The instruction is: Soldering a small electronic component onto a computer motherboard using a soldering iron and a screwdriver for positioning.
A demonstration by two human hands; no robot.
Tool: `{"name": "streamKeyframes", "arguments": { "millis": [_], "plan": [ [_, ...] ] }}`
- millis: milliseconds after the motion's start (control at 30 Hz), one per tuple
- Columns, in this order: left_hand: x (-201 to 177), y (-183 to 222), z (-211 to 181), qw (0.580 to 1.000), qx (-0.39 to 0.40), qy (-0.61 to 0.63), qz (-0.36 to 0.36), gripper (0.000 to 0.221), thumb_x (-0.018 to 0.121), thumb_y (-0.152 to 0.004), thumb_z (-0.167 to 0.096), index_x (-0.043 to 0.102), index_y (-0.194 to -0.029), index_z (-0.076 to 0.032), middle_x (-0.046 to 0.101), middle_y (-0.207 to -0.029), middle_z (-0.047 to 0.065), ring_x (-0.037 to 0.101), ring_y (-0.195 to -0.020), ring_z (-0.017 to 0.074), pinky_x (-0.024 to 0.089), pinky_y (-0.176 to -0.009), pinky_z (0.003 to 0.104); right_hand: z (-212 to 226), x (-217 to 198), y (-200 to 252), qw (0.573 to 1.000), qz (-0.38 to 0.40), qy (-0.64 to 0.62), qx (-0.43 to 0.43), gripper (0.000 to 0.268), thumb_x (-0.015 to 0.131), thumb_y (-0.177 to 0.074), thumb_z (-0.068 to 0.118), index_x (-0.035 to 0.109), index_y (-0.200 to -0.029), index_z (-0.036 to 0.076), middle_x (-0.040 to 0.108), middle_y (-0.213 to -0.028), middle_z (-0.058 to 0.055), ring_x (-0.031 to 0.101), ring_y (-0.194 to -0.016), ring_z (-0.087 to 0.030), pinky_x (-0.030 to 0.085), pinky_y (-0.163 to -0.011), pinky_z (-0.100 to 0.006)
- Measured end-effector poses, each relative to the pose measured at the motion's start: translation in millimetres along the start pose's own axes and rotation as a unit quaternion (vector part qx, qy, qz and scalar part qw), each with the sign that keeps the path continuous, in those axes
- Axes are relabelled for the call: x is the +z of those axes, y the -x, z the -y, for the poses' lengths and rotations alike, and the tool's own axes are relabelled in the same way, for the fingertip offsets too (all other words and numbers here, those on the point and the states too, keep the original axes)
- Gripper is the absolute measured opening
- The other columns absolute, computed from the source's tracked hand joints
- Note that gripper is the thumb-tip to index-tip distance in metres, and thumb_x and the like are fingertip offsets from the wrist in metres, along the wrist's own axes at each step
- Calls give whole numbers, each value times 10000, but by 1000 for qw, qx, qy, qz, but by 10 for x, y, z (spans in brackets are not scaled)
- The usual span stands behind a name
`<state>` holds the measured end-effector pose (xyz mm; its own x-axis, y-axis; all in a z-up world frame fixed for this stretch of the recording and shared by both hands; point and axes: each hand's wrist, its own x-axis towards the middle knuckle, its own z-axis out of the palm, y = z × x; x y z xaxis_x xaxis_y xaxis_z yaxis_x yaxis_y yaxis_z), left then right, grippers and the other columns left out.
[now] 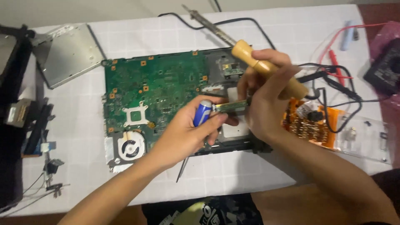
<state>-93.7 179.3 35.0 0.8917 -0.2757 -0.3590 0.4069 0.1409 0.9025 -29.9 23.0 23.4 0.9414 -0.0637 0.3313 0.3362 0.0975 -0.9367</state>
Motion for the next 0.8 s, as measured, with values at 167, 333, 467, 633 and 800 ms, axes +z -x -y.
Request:
{"name": "streamKeyframes", "arguments": {
  "millis": [167, 333, 467, 633, 800],
  "plan": [
    [-8, 99, 15, 999, 25, -38, 5, 507, 651, -948, -240, 550, -1427, -107, 603, -611, -7, 562, -541, 86, 408, -493, 244, 5, 0, -11, 1000, 7, -7, -4, 533, 336, -982, 724, 573, -1131, 271, 385, -682, 28, 393, -471, -81, 312, -415, -216],
    [49, 71, -6, 998, 16, -61, -22, 346, 634, -958, -243, 569, -1260, -87, 802, -912, 70, 565, -567, 86, 484, -567, 234, 64, 53, -33, 996, -67, 5, 52, 608, 358, -856, 795, 599, -1011, 258, 330, -609, 31, 375, -437, -85, 294, -417, -237],
    [96, 122, -83, 997, 22, -65, -35, 398, 649, -944, -230, 596, -1315, -96, 719, -815, 43, 600, -605, 125, 517, -587, 270, 85, 31, -46, 997, -64, 32, 17, 610, 349, -883, 792, 606, -1011, 254, 332, -596, 48, 387, -462, -69, 314, -426, -222],
    [-84, 442, -233, 941, 51, -334, -20, 515, 616, -960, -309, 464, -1439, -195, 806, -917, -20, 684, -603, 107, 540, -492, 287, 116, 38, -61, 996, -77, 26, 32, 634, 415, -819, 813, 565, -959, 213, 402, -575, 89, 392, -466, -34, 338, -422, -198],
    [-640, 710, -282, 843, 27, -500, -198, 530, 543, -1003, -385, 462, -1401, -45, 690, -1127, 143, 743, -846, 278, 648, -655, 431, 239, 202, -79, 984, -154, 18, 88, 673, 466, -703, 811, 531, -973, 197, 353, -570, 47, 377, -437, -83, 347, -438, -248]
  ]
}}
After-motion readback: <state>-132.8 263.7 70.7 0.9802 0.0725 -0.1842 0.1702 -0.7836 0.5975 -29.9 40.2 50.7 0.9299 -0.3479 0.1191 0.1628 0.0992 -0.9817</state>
